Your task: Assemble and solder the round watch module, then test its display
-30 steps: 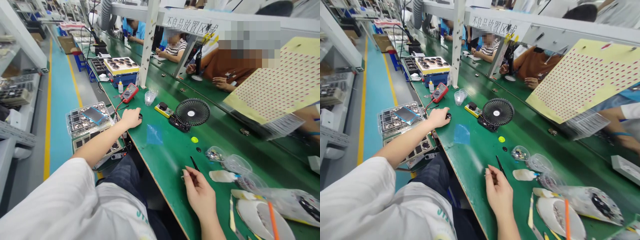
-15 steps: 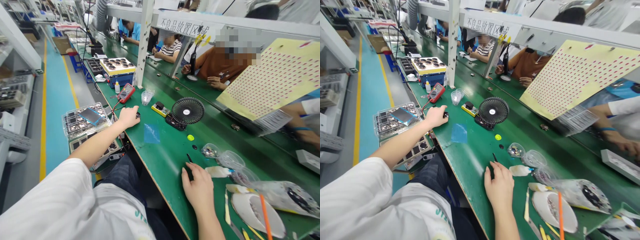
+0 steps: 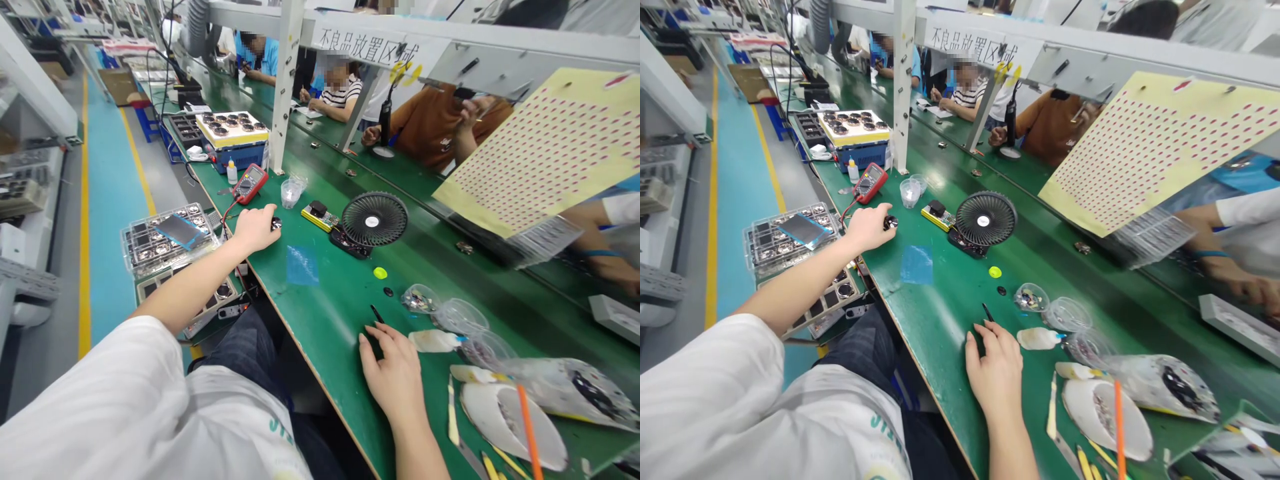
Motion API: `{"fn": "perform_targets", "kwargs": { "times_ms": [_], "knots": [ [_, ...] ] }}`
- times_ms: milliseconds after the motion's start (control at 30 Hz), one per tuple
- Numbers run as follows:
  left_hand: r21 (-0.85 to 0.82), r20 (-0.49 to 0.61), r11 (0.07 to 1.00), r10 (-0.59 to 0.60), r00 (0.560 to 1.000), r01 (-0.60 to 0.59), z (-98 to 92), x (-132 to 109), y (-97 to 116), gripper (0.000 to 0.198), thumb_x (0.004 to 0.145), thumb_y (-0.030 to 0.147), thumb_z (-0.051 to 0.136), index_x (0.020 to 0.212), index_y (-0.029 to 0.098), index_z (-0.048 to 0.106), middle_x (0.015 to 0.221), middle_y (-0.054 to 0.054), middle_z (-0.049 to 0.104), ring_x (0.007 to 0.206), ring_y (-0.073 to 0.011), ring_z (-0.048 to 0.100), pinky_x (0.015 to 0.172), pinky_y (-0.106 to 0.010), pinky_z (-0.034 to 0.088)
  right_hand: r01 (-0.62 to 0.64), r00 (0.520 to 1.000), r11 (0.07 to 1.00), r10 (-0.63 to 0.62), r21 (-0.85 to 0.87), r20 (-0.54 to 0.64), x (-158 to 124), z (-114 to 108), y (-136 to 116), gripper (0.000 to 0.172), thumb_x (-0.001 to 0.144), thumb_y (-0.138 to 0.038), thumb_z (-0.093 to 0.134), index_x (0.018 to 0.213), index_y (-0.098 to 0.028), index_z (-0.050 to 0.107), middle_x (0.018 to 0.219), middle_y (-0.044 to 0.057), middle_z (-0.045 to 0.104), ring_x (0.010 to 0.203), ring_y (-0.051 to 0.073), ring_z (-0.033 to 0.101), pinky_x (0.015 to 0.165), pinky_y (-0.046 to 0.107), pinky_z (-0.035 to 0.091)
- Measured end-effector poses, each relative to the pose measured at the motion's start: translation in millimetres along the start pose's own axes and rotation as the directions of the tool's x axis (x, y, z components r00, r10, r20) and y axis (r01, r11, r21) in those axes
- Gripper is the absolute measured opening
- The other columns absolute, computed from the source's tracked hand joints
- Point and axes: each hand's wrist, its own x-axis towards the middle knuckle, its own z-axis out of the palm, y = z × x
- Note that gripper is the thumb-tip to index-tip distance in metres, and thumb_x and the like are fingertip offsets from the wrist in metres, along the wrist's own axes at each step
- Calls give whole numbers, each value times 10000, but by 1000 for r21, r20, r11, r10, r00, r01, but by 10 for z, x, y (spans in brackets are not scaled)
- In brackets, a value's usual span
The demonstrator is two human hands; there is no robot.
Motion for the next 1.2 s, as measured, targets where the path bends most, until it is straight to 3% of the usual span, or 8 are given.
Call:
{"fn": "perform_targets", "kwargs": {
  "times_ms": [233,367,500,633,833,933,1100,1200],
  "knots": [
    [-381,-38,918,-135,990,110,88,-167,-246,670,779,378,716,1397,177,553,1279,-169,727,1264,-389,628,1110,-528,405,15,1000,1000,-15,-13,-9,-7,4,-6,434,1024,-483,478,1017,-170,779,1085,174,760,1054,347,696,952,522,541],
    [-710,48,689,-162,986,148,5,-234,-283,672,866,588,591,1392,174,537,1195,-157,749,922,-252,716,819,-406,547,38,999,999,-38,-30,-18,1,-7,-8,438,1033,-471,471,1020,-160,780,1079,174,762,1046,343,702,942,514,551],
    [-903,123,405,-81,989,146,-185,-429,-196,709,951,692,270,1351,215,609,1187,-156,745,712,-189,633,642,-369,492,45,999,999,-46,-30,-13,5,2,18,408,1024,-468,494,1007,-178,781,1069,161,770,1044,340,708,939,509,555],
    [-968,147,202,-25,989,149,-294,-721,-23,677,952,666,262,1378,274,613,1142,-131,745,634,-163,529,633,-377,448,67,997,997,-68,-38,-30,8,15,39,412,1025,-476,491,991,-181,777,1045,155,776,1034,342,713,931,513,559],
    [-929,205,-287,126,971,234,-358,-1003,169,464,856,564,574,1212,288,685,981,-95,746,608,-151,457,621,-356,377,83,996,995,-85,-48,-39,3,12,31,447,1039,-485,464,991,-165,772,1045,160,775,1033,347,715,917,516,560],
    [-902,214,-349,154,965,256,-402,-1074,238,430,845,526,607,1189,283,691,953,-88,752,604,-149,465,640,-367,392,68,997,996,-70,-52,-33,-4,17,25,464,1040,-504,453,994,-170,773,1043,156,776,1043,355,715,918,522,557],
    [-884,218,-386,157,963,263,-478,-1131,337,505,888,472,597,1375,338,604,999,-63,757,586,-134,480,624,-336,379,31,1000,999,-31,-34,-1,-11,22,32,433,1020,-502,480,1001,-188,777,1054,148,778,1074,361,709,929,519,552],
    [-856,215,-439,176,961,272,-505,-1152,365,464,886,437,637,1340,343,630,1002,-49,757,579,-120,492,612,-318,379,32,999,999,-32,-26,12,-11,20,41,414,1014,-492,495,1007,-188,776,1058,147,779,1083,358,707,943,518,547]
  ]
}}
